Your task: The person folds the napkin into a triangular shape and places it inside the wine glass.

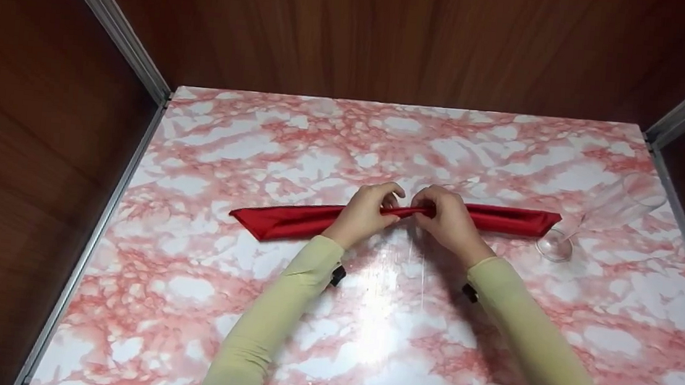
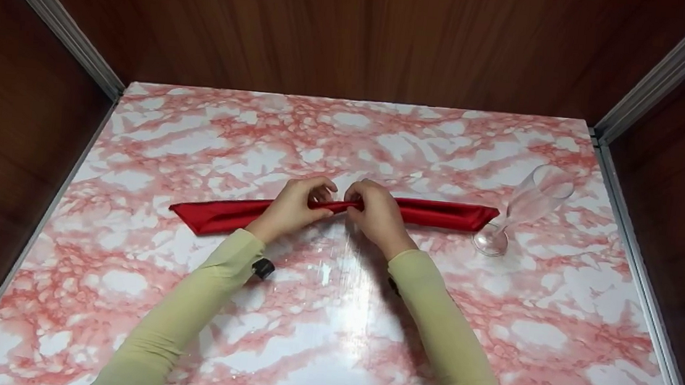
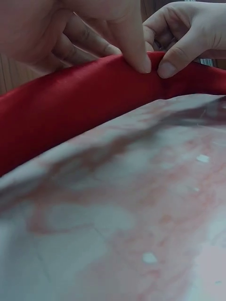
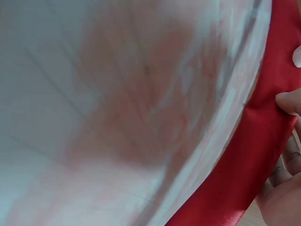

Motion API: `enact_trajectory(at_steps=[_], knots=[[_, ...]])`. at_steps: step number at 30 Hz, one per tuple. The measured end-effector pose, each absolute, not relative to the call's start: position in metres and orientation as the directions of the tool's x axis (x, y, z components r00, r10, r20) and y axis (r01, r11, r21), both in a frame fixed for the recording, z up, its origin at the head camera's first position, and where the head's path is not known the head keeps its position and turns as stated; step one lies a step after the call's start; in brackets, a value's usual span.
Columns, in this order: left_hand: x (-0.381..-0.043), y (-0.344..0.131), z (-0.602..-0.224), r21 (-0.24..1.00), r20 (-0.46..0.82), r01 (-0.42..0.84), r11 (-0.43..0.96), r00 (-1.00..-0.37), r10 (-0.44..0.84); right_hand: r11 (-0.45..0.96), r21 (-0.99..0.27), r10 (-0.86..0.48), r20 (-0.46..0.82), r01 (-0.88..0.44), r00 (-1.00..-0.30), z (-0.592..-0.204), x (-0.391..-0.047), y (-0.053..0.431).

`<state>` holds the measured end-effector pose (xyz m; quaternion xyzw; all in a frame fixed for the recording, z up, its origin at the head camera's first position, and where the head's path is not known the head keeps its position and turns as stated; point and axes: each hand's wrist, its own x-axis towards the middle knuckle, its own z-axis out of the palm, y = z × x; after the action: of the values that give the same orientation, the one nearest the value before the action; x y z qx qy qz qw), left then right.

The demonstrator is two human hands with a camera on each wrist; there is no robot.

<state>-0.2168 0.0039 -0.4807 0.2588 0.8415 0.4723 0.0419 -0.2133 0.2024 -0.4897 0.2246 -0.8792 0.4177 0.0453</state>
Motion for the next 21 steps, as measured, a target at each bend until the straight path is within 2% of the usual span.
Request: enact_trajectory(at_steps=[7,15,21], knots=[[-0.221,-0.005,-0.461,0.83,0.159,0.379,0.409,-0.864,0.477,0.515,-0.709,-0.311,0.369,-0.482,-0.876,-0.481,-0.214,0.202],[-0.237,-0.013,-0.448,0.844,0.106,0.342,0.413,-0.861,0.497,0.526,-0.689,-0.263,0.426,-0.499,-0.866,-0.474,-0.215,0.201],[-0.249,-0.018,-0.439,0.826,-0.039,0.295,0.48,-0.82,0.571,0.514,-0.694,-0.237,0.449,-0.503,-0.862,-0.467,-0.215,0.2]])
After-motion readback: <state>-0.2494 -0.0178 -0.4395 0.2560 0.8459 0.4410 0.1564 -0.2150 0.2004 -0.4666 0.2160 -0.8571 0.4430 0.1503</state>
